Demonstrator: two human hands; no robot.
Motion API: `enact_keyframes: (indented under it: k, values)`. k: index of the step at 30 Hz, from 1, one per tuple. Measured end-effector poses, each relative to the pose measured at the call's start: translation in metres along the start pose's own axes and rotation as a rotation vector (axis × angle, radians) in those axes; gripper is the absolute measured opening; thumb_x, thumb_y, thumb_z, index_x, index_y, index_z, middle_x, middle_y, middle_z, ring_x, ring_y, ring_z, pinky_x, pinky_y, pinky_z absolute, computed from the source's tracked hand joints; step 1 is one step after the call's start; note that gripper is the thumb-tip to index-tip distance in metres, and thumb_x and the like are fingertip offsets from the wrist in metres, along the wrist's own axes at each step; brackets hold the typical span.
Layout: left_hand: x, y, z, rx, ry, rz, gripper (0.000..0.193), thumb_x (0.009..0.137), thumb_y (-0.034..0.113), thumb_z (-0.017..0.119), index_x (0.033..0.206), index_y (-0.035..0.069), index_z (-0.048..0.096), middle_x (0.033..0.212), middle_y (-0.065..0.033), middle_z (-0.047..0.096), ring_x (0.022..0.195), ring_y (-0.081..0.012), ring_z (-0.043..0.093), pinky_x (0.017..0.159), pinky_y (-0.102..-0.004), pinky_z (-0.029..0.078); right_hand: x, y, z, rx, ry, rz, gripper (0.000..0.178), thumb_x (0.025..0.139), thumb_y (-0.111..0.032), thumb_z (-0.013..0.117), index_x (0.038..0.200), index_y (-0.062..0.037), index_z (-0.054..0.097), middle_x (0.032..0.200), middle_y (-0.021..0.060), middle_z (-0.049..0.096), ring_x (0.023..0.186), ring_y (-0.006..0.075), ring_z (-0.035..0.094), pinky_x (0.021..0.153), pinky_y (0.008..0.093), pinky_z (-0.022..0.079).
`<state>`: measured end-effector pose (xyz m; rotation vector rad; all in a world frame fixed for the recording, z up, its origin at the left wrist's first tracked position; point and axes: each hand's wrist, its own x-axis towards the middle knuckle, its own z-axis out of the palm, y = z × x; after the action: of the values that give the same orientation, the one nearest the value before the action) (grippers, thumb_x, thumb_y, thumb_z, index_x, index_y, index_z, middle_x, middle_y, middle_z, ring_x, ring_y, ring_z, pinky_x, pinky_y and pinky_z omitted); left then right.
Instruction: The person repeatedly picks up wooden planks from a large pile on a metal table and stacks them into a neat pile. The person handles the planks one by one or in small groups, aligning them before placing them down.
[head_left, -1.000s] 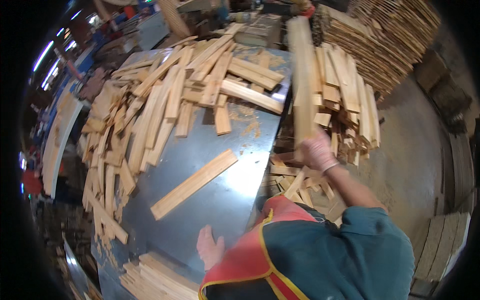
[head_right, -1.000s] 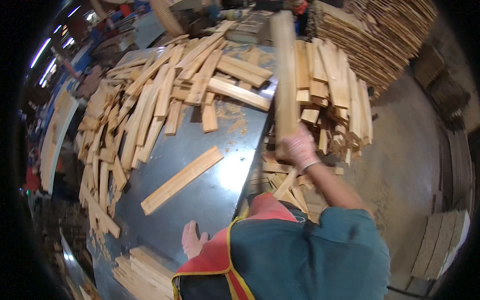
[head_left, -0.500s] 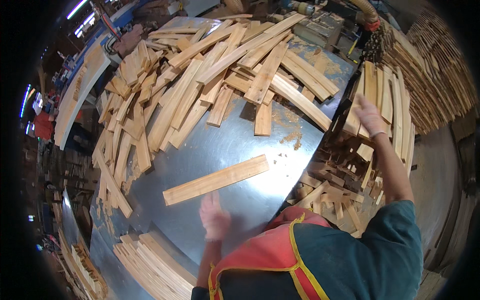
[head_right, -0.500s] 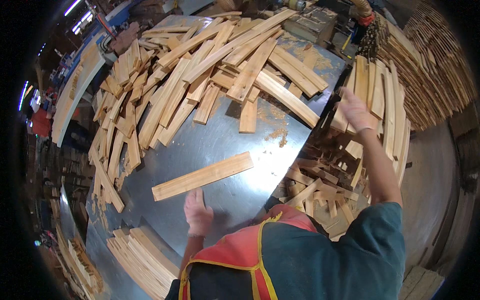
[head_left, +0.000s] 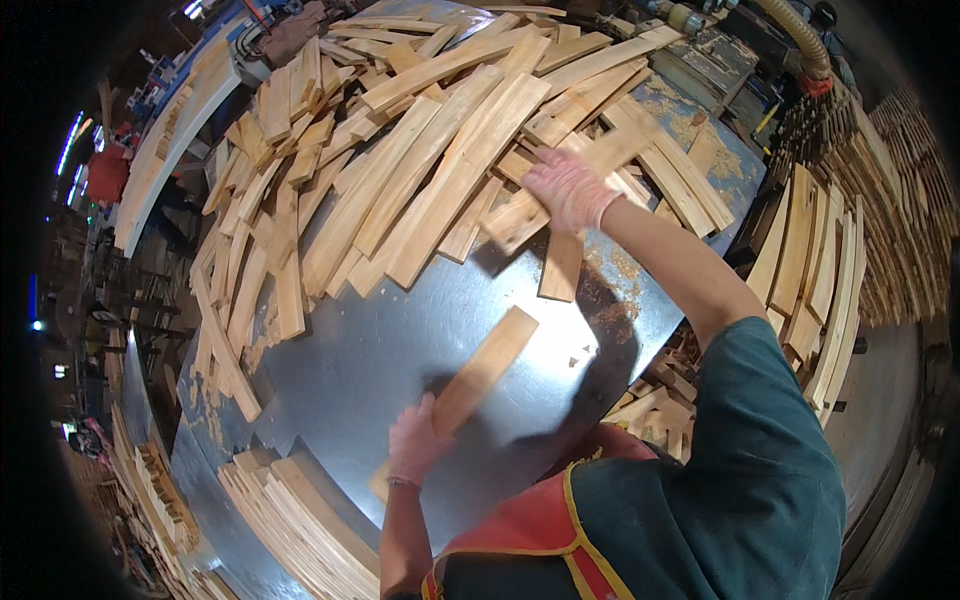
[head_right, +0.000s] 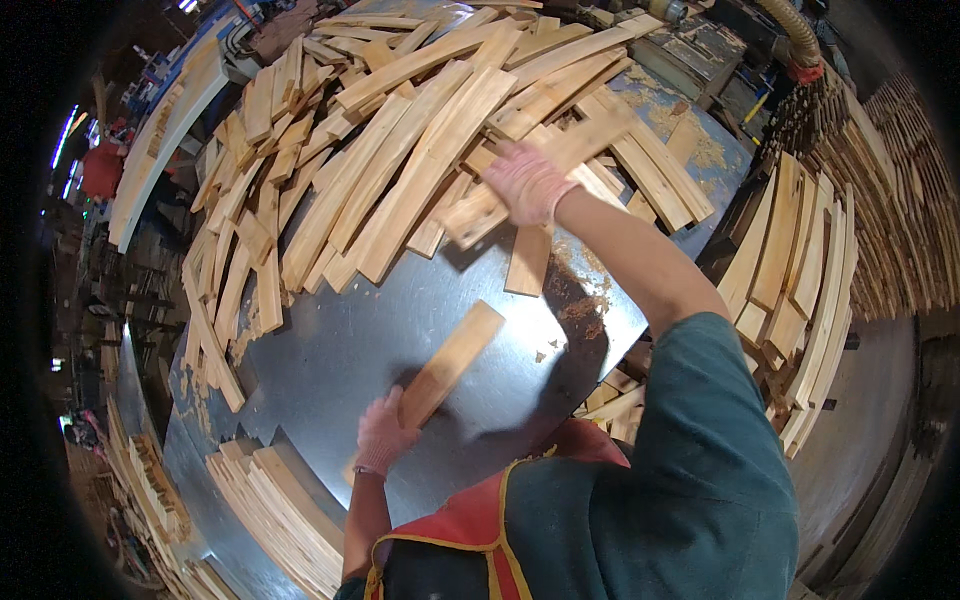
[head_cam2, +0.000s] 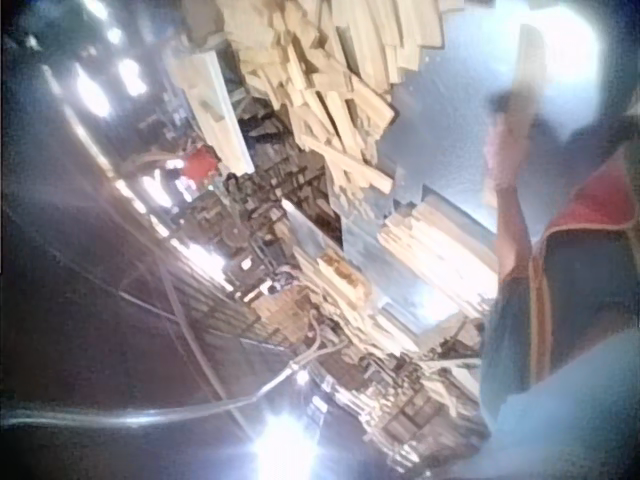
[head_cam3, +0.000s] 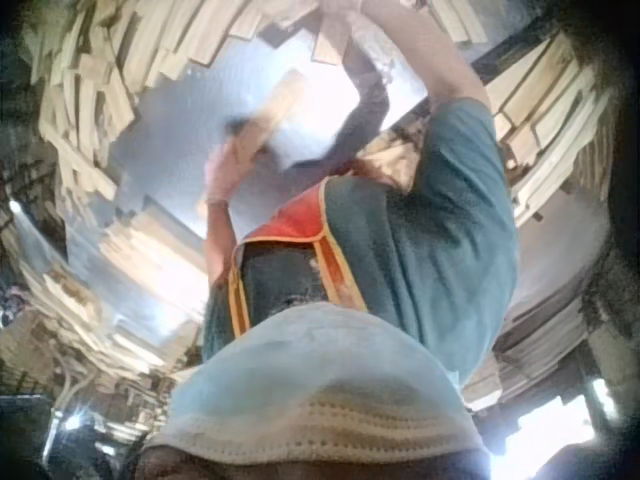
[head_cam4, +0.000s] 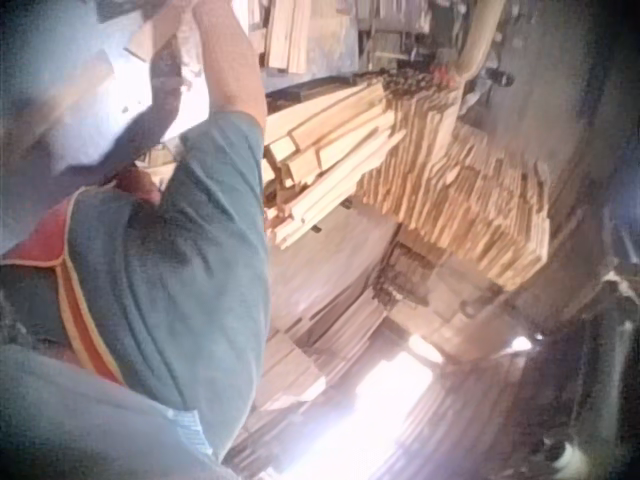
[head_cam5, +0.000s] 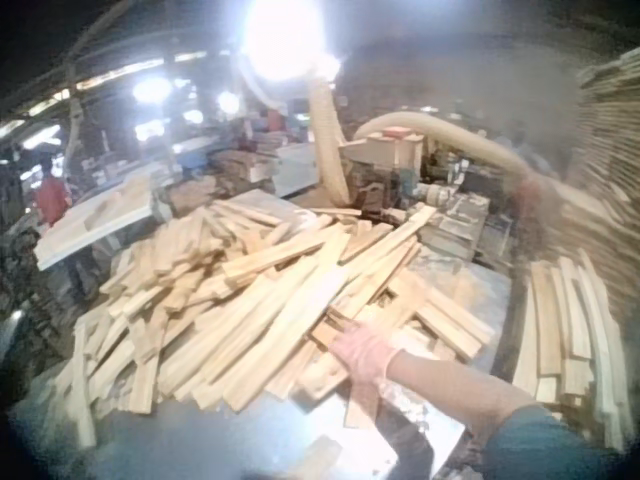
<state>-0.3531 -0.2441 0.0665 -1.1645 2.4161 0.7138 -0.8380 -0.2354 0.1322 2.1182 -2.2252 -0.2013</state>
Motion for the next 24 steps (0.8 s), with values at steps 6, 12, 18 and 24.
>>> enact_keyframes:
  k: [6, 12, 18, 24]
  values:
    - [-0.094, -0.049, 0.06, -1.76, -0.352, -0.207, 0.077, 0.079, 0.027, 0.087, 0.144, 0.004, 0.054, 0.125, -0.0151, 0.068, 0.111, -0.0303, 0.069, 0.103, -0.048, 0.056, 0.002, -0.148, -0.012, 0.378, 0.156, -0.247, 0.093, 0.066, -0.043, 0.086, 0.145, -0.0078, 0.054, 0.141, 0.0203, 0.059, 0.133, 0.0384, 0.054, 0.118, 0.0516, 0.037]
    - [-0.173, -0.059, 0.108, -1.919, -0.125, -0.138, 0.065, 0.088, 0.023, 0.078, 0.145, 0.002, 0.056, 0.123, -0.0126, 0.07, 0.113, -0.0263, 0.07, 0.094, -0.0404, 0.059, -0.075, -0.165, 0.015, 0.396, -0.125, 0.045, 0.102, 0.061, -0.045, 0.088, 0.147, -0.01, 0.046, 0.15, 0.0202, 0.051, 0.142, 0.0422, 0.045, 0.118, 0.0543, 0.039]
    - [-0.23, -0.083, 0.074, -0.469, 0.088, -0.456, 0.063, 0.09, 0.025, 0.073, 0.148, 0.007, 0.057, 0.13, -0.0163, 0.071, 0.118, -0.0337, 0.069, 0.101, -0.0454, 0.057, -0.177, -0.2, 0.063, 0.267, -0.333, 0.193, 0.1, 0.07, -0.048, 0.082, 0.156, -0.0161, 0.043, 0.141, 0.0185, 0.059, 0.133, 0.0368, 0.056, 0.113, 0.0496, 0.042]
    - [-0.296, -0.17, 0.148, -0.05, 0.522, -0.676, 0.076, 0.091, 0.034, 0.068, 0.16, 0.014, 0.043, 0.158, -0.018, 0.049, 0.15, -0.038, 0.041, 0.125, -0.0517, 0.031, -0.221, -0.267, 0.046, 0.727, -0.414, 0.247, 0.075, 0.075, -0.045, 0.08, 0.142, -0.0178, 0.06, 0.111, 0.0188, 0.072, 0.107, 0.0332, 0.069, 0.097, 0.0414, 0.053]
